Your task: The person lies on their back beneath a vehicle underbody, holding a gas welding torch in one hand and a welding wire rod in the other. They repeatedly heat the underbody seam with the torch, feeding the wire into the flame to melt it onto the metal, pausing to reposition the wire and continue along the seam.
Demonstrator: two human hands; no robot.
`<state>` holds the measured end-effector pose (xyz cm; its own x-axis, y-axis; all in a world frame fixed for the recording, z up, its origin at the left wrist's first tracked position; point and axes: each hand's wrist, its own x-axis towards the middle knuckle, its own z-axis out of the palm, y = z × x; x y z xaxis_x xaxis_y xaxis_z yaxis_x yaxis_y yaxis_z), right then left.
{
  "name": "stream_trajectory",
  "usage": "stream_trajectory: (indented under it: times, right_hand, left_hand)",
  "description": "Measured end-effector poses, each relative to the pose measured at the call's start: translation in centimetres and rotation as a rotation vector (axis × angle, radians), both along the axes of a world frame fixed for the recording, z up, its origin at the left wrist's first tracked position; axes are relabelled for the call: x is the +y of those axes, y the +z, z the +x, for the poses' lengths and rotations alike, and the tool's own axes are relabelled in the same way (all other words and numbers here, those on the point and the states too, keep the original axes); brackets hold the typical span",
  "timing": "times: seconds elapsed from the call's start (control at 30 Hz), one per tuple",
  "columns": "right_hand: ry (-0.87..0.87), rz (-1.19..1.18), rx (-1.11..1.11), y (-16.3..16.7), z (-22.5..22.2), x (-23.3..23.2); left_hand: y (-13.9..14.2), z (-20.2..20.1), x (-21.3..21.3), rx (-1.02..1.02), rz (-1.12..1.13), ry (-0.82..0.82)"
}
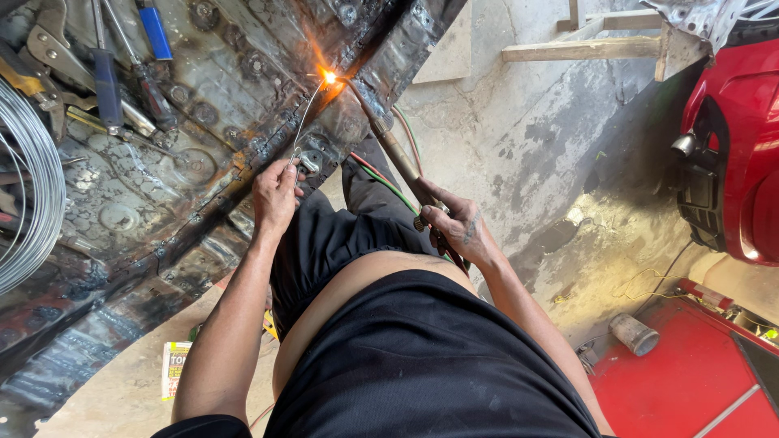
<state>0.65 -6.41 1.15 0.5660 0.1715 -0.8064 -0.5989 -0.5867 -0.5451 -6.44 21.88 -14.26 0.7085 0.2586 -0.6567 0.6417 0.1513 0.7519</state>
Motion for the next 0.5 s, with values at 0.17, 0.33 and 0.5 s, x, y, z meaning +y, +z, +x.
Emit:
stream_trajectory:
  times: [0.17,0.33,0.5]
  right_hand:
    - [-0.01,0.002,0.003,0.04,-0.11,0.05]
    - [-0.009,0.0,0.006,0.14,-0.03,0.17]
    - [-0.013,0.003,0.006,0.22,0.0,0.29]
  left_hand:
    - [-0.05,-0.08,0.0,-0.003,0.004,-0.004]
    - [-0.12,-0.05,0.02,0.007,0.001,-0.007]
    - [-0.1,-0.05,-0.08,-0.001,-0.005,-0.001]
